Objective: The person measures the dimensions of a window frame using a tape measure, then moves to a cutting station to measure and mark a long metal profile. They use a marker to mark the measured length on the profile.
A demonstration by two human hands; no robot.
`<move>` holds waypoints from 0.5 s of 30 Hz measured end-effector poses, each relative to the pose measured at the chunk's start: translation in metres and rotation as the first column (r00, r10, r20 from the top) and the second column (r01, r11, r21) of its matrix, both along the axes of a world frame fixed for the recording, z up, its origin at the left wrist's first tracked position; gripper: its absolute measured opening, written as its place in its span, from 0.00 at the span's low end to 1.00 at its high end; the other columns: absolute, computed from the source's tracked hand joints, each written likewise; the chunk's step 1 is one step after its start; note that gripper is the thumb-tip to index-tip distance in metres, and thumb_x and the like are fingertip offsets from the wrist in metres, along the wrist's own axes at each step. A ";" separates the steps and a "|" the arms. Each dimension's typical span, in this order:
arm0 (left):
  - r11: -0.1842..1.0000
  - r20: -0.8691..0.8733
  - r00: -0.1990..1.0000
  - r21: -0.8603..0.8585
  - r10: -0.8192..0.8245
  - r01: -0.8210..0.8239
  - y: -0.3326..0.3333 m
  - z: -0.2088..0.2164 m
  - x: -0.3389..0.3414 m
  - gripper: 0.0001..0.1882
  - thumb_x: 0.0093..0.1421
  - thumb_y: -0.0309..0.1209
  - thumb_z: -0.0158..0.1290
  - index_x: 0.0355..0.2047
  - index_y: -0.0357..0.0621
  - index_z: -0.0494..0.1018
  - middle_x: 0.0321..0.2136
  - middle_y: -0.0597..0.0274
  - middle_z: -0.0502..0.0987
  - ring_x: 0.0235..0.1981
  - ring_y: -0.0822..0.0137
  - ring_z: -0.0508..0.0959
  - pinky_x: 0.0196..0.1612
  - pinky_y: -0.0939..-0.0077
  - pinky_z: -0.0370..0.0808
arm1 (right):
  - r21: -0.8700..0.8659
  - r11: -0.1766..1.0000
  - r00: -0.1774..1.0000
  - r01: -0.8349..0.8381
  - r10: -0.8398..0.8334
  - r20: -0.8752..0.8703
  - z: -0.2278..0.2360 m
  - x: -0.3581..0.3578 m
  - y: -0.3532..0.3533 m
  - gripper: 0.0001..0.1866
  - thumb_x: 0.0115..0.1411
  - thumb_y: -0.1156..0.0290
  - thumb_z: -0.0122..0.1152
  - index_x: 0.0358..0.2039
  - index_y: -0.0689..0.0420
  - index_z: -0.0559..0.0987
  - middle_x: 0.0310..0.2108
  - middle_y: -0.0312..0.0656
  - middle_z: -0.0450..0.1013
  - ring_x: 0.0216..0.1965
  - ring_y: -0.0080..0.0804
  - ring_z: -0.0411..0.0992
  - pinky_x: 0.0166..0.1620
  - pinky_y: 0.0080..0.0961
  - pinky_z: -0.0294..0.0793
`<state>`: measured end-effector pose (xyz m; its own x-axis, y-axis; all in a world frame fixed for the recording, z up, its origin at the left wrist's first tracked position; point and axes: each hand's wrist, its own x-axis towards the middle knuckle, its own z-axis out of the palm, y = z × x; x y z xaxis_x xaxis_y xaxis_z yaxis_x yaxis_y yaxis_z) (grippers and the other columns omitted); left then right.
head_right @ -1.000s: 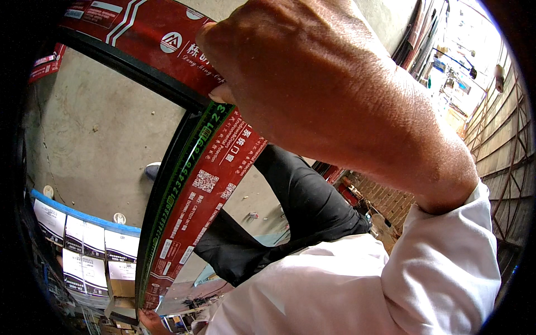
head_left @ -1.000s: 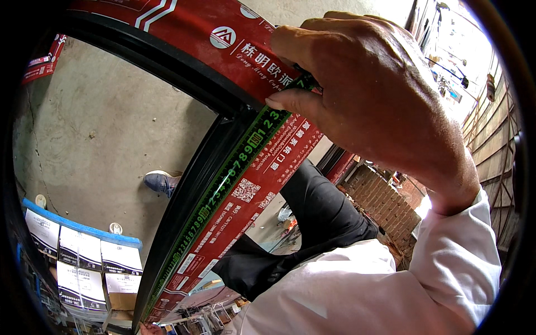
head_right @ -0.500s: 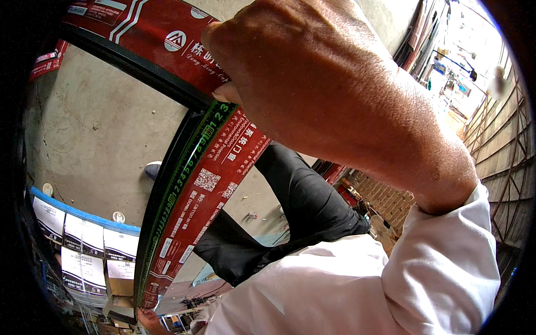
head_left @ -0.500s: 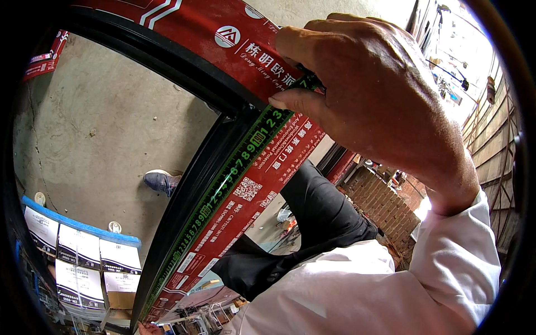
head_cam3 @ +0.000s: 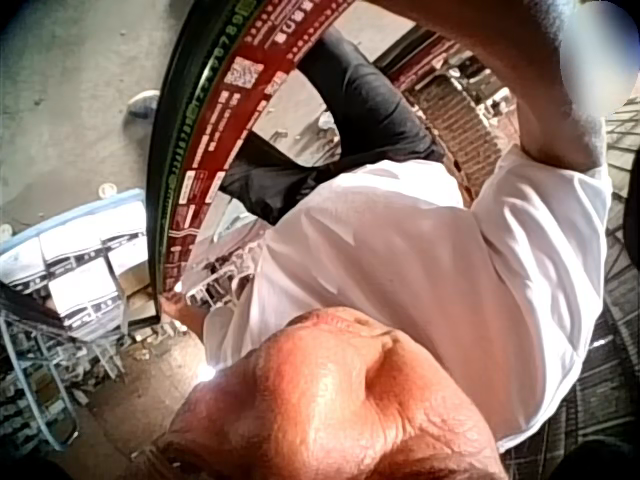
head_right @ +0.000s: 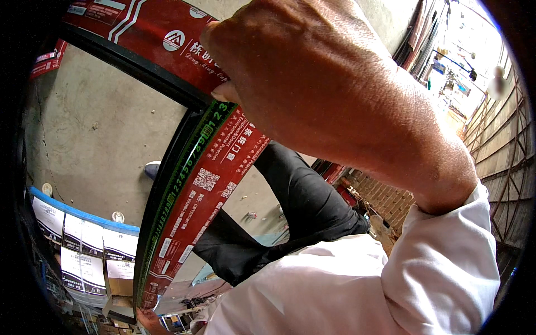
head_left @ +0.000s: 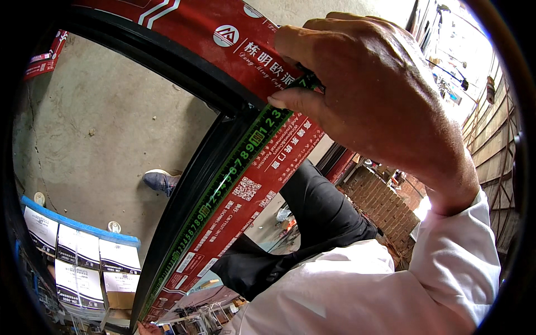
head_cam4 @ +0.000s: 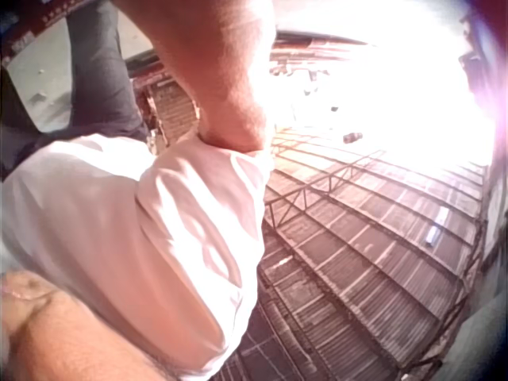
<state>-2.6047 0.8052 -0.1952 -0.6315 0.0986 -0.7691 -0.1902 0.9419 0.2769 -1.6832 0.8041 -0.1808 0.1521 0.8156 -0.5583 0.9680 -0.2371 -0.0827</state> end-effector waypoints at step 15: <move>0.999 0.072 0.997 -0.015 0.041 -0.040 0.004 0.000 -0.008 0.14 0.72 0.38 0.51 0.30 0.46 0.69 0.19 0.71 0.71 0.13 0.77 0.68 0.16 0.83 0.76 | 0.015 1.000 1.000 -0.003 0.003 0.016 -0.001 0.001 -0.004 0.22 0.53 0.61 0.74 0.44 0.61 0.81 0.28 0.47 0.76 0.35 0.46 0.77 0.44 0.43 0.72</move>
<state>-2.6129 0.8096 -0.1956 -0.5775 0.0637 -0.8139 -0.2471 0.9365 0.2487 -1.6820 0.8000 -0.1823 0.1583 0.8242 -0.5438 0.9700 -0.2328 -0.0705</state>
